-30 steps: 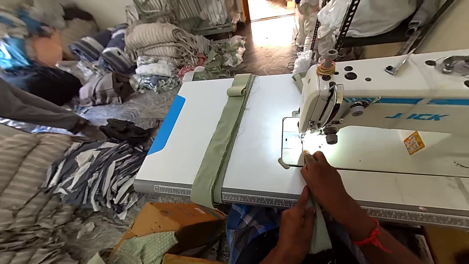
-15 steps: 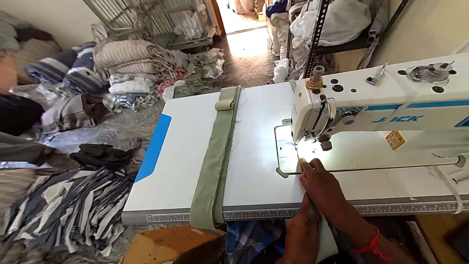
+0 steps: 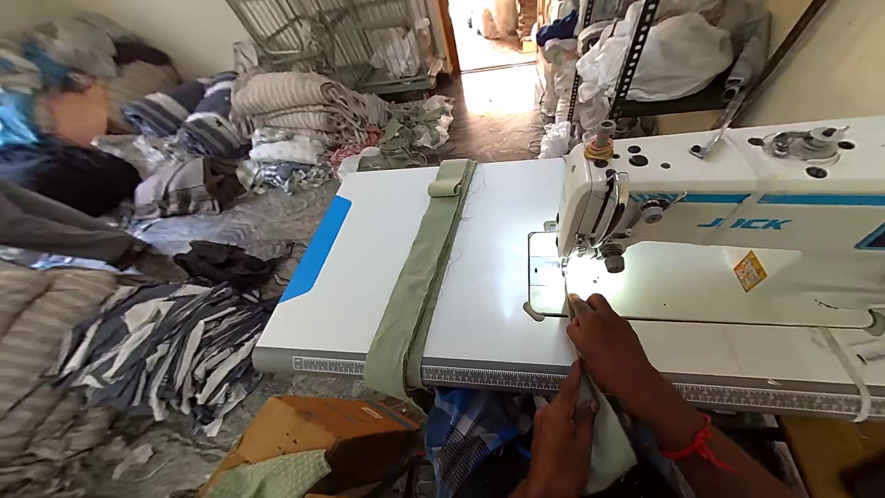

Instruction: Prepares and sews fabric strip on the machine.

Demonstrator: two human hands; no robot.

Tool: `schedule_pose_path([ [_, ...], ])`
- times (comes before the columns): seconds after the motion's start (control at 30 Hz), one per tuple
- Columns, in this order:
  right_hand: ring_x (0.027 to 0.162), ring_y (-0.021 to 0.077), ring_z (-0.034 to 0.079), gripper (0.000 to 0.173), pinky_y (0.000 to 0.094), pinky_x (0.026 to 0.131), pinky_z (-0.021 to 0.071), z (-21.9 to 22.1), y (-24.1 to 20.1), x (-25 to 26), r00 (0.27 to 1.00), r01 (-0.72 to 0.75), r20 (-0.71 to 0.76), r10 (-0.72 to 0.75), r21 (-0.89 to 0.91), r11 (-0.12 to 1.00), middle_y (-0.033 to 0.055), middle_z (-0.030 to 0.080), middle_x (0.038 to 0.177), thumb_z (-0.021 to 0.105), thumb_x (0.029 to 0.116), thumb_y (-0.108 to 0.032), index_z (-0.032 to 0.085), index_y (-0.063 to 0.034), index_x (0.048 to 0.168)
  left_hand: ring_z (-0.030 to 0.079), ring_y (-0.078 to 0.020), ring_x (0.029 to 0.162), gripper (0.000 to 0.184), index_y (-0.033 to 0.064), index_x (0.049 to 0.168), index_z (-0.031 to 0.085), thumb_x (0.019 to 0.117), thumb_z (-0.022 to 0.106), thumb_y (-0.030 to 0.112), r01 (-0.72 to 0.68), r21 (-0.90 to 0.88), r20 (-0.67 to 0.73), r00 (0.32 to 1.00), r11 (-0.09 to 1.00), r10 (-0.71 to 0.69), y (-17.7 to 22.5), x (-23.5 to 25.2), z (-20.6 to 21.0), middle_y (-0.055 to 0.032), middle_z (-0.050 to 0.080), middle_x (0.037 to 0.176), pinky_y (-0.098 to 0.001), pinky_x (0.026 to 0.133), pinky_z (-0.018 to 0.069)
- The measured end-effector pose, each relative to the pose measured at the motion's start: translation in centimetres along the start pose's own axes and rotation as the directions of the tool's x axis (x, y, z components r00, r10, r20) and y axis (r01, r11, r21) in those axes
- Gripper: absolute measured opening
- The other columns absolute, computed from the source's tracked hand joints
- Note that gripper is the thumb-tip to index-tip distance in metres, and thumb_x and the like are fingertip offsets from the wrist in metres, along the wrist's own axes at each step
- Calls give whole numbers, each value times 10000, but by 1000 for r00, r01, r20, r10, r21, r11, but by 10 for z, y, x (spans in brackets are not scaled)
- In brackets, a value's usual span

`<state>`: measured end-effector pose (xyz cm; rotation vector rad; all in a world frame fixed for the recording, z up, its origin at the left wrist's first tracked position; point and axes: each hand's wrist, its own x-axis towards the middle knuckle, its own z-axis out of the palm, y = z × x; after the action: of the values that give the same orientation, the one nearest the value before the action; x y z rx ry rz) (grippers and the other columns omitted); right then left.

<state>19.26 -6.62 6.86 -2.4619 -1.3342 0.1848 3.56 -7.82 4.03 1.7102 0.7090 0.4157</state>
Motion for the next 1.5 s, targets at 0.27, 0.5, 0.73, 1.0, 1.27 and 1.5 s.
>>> schedule_pose_path([
  [0.27,790,333,675,412,457,644,591,2,-2,0,1000,-10,-8,10,14,1000,224,590,1136,652,986,-81,600,46,1374,732,-154,951,529,43,1552,420,1045,538,137,1,10,41,999,1000,-1,-2,4,-3,-115,731,1168,-349,879,597],
  [0.5,770,306,666,419,427,629,582,3,2,2,1000,-17,-20,17,26,1000,206,591,1115,635,995,-74,596,18,1401,729,-136,989,531,23,1546,420,1042,551,126,-14,-16,44,999,1000,14,-2,13,-4,-116,725,1203,-319,910,589],
  [0.73,775,301,666,410,431,630,582,2,3,2,1000,-14,-16,15,36,999,196,596,1107,629,1001,-89,602,18,1396,726,-137,1007,530,10,1549,409,1042,536,99,-6,-59,24,1000,998,7,-4,15,1,-124,714,1223,-315,924,590],
  [1.0,769,323,658,430,444,611,574,-1,4,0,1000,0,-9,0,66,998,214,577,1125,626,1002,-83,579,23,1416,721,-114,1012,520,54,1548,434,1044,543,118,19,-18,10,1000,1000,-18,1,14,-4,-97,709,1248,-299,925,588],
  [1.27,717,326,649,452,449,567,565,-5,8,-9,999,46,-32,-43,92,995,225,562,1134,617,1005,-95,547,16,1437,716,-122,1022,533,111,1565,424,1051,552,160,61,-29,36,998,998,-60,3,12,-5,-79,714,1235,-321,931,586],
  [1.5,731,331,653,445,461,575,566,-6,4,-5,999,28,-17,-27,98,995,229,562,1152,615,1005,-87,556,16,1434,727,-113,915,521,98,1561,426,1054,536,137,36,-10,15,999,999,-36,5,8,-4,-63,744,1112,-300,851,606],
])
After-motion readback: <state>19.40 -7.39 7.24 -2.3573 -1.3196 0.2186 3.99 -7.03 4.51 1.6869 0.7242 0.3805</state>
